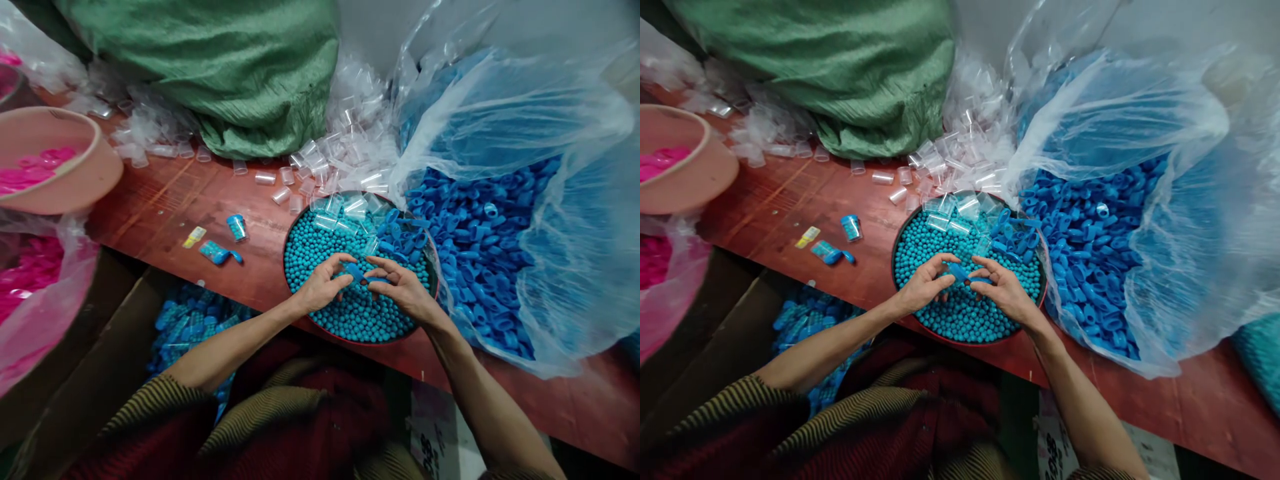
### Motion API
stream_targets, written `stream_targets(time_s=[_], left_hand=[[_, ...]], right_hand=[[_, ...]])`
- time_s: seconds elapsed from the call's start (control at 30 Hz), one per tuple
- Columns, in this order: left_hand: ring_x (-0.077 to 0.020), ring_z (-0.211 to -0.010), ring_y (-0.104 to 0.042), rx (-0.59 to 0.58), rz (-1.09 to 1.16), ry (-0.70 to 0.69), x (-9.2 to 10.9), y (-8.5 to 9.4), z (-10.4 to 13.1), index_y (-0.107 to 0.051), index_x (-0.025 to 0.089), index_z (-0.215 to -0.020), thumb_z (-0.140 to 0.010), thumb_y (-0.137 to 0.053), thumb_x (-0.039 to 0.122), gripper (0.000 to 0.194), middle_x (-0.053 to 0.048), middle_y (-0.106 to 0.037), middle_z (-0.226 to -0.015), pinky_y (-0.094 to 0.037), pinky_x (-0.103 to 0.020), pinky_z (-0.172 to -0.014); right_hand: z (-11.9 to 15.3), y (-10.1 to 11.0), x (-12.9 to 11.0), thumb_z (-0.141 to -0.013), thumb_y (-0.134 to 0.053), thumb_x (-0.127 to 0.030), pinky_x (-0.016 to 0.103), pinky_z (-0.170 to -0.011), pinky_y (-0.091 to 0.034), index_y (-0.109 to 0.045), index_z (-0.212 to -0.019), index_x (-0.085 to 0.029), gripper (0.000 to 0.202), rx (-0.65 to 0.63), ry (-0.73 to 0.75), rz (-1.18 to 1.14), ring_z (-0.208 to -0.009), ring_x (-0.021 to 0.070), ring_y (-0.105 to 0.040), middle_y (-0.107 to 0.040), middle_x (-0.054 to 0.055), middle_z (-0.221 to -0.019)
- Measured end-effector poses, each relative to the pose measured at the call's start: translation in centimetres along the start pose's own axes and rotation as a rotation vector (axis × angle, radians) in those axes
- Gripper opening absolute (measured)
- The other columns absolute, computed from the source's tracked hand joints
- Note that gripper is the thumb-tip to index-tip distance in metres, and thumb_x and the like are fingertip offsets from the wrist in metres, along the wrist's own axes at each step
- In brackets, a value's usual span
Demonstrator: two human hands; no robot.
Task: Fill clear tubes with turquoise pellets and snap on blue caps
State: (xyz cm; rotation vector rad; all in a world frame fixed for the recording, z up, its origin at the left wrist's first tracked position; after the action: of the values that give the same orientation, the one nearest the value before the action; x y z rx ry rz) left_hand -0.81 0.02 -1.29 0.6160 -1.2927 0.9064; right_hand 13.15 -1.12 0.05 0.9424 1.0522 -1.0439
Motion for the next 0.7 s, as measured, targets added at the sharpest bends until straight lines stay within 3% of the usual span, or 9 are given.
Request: stream_targets(time_s=[0.07,0.17,0.23,0.3,0.37,0.43,0.53,0.7], left_hand=[[-0.0047,-0.045,-0.049,-0.044,-0.025,0.017,-0.2,-0.3,0.4,-0.046,0.02,-0.112,-0.081,-0.052,0.025,0.032,0.005,-0.051,-0.072,-0.039,-0.017,-0.043],[-0.0048,-0.045,-0.049,-0.034,-0.028,0.022,-0.1,-0.6,0.8,-0.044,0.021,-0.115,-0.082,-0.049,0.023,0.033,0.005,-0.052,-0.073,-0.04,-0.018,-0.046],[-0.0058,-0.048,-0.049,0.013,-0.043,0.0,0.2,-0.6,0.8,-0.042,0.021,-0.123,-0.083,-0.049,0.023,0.041,0.004,-0.055,-0.076,-0.043,-0.02,-0.05],[-0.0095,-0.063,-0.056,0.078,-0.087,-0.07,1.1,-0.5,0.7,-0.04,0.021,-0.129,-0.082,-0.049,0.022,0.048,0.0,-0.061,-0.088,-0.049,-0.025,-0.064],[-0.0142,-0.087,-0.059,0.143,-0.121,-0.144,2.0,-0.4,0.7,-0.043,0.019,-0.129,-0.081,-0.049,0.019,0.048,-0.004,-0.061,-0.105,-0.047,-0.029,-0.085],[-0.0168,-0.102,-0.056,0.172,-0.113,-0.169,2.3,-0.3,0.7,-0.046,0.018,-0.126,-0.081,-0.048,0.017,0.045,-0.006,-0.058,-0.117,-0.042,-0.031,-0.095],[-0.0161,-0.095,-0.057,0.153,-0.079,-0.129,1.7,-0.5,0.7,-0.048,0.017,-0.121,-0.08,-0.049,0.017,0.042,-0.005,-0.06,-0.108,-0.045,-0.03,-0.089],[-0.0117,-0.078,-0.055,0.204,0.0,-0.048,0.4,-0.2,0.9,-0.05,0.017,-0.102,-0.08,-0.05,0.018,0.022,0.0,-0.058,-0.083,-0.044,-0.025,-0.075]], right_hand=[[-0.3,0.3,-0.2,-0.069,-0.071,-0.037,0.026,-0.047,-0.051,-0.054,-0.118,-0.02,0.054,0.03,0.007,-0.014,-0.054,0.0107,-0.058,-0.066,0.003,-0.086],[-0.6,0.3,-0.8,-0.072,-0.068,-0.04,0.027,-0.045,-0.051,-0.06,-0.106,-0.018,0.041,0.084,0.047,0.06,-0.053,0.0131,-0.059,-0.064,0.001,-0.075],[-0.4,-0.1,-1.9,-0.079,-0.062,-0.04,0.033,-0.057,-0.055,-0.063,-0.101,-0.018,0.031,0.159,0.139,0.239,-0.064,0.0173,-0.064,-0.066,0.003,-0.079],[0.3,-1.2,-3.2,-0.086,-0.052,-0.036,0.038,-0.073,-0.055,-0.062,-0.107,-0.018,0.029,0.208,0.282,0.467,-0.082,0.0214,-0.066,-0.068,0.008,-0.093],[1.0,-3.0,-3.9,-0.089,-0.048,-0.035,0.042,-0.083,-0.053,-0.053,-0.121,-0.016,0.038,0.208,0.413,0.661,-0.098,0.0253,-0.063,-0.064,0.014,-0.108],[1.5,-4.5,-3.9,-0.086,-0.051,-0.039,0.045,-0.08,-0.054,-0.039,-0.133,-0.011,0.056,0.187,0.485,0.791,-0.104,0.0292,-0.06,-0.059,0.019,-0.114],[1.6,-5.6,-3.2,-0.081,-0.058,-0.045,0.041,-0.064,-0.055,-0.028,-0.136,-0.011,0.071,0.176,0.466,0.935,-0.092,0.03,-0.063,-0.057,0.019,-0.109],[1.1,-5.8,-2.8,-0.075,-0.057,-0.049,0.033,-0.051,-0.049,-0.04,-0.122,-0.011,0.063,0.225,0.442,1.067,-0.071,0.0249,-0.062,-0.058,0.012,-0.091]])
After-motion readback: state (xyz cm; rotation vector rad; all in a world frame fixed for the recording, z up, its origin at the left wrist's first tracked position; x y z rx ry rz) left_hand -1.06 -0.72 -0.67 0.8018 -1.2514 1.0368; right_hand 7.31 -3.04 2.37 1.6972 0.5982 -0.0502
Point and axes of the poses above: each hand's wrist, its own z-axis away from the middle knuckle, its own y-axis out of the back of the hand, x = y × z, the point moved 8 cm from there along -z, towards the middle knuckle
